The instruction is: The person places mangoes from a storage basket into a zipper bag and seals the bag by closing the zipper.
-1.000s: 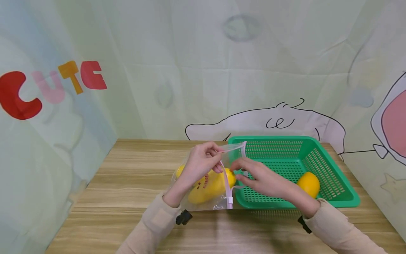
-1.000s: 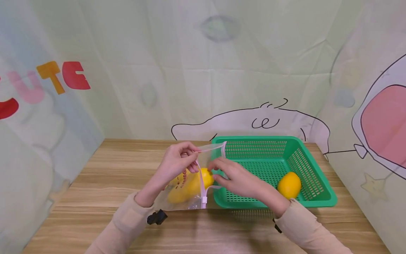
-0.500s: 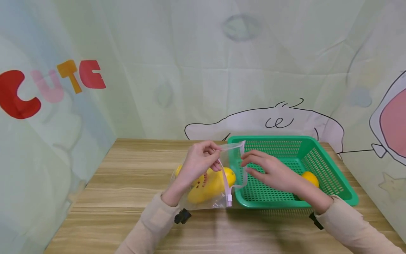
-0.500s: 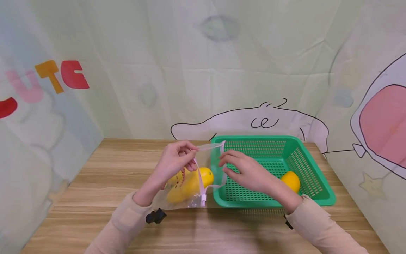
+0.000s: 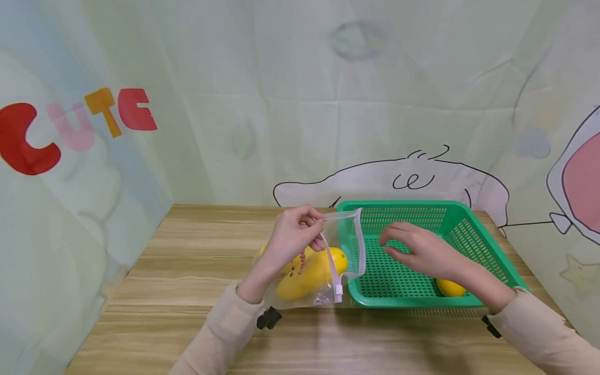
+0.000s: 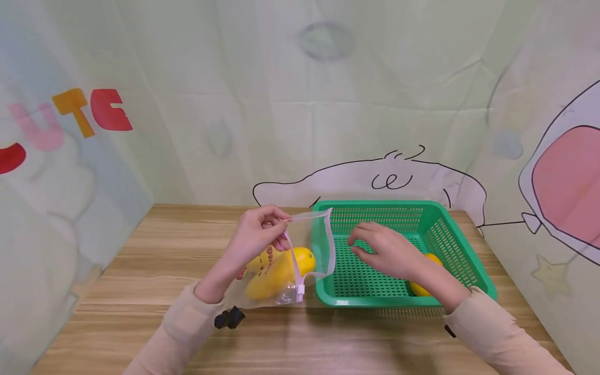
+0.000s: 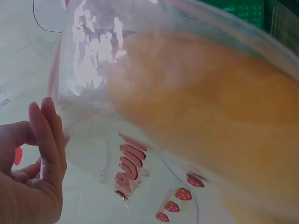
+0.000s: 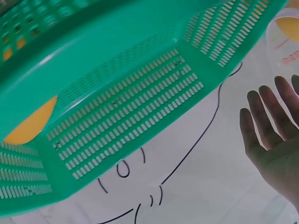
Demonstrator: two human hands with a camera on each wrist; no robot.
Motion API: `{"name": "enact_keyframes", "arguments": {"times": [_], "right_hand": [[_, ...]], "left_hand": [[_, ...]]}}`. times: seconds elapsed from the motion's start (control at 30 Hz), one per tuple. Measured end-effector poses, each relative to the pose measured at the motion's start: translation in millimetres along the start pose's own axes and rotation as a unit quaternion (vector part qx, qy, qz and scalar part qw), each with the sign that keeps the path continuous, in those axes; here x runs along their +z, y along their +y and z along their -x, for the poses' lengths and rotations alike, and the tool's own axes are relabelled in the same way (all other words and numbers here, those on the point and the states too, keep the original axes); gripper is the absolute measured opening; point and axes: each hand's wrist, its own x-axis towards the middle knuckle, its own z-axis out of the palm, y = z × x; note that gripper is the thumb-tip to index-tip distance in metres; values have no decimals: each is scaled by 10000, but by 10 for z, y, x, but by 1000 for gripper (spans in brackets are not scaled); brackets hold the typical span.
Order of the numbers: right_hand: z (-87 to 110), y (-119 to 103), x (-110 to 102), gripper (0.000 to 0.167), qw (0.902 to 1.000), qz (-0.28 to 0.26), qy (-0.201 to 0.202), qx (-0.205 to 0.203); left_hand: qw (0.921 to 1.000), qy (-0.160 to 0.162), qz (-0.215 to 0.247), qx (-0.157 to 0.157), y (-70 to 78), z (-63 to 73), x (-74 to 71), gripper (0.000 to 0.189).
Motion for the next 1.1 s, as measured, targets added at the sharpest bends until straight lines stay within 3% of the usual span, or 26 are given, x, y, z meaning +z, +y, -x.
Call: {"name": "enact_keyframes", "arguments": {"times": [0.4, 1.1], "right_hand": [[117, 206, 10, 21, 9973, 458, 239, -526], [358, 572, 114, 32, 9939, 1021, -112, -410]], "left_hand": [[10000, -32, -55, -5, -1, 19, 11, 11], [10000, -55, -23, 25, -15, 25, 25, 11]]}}
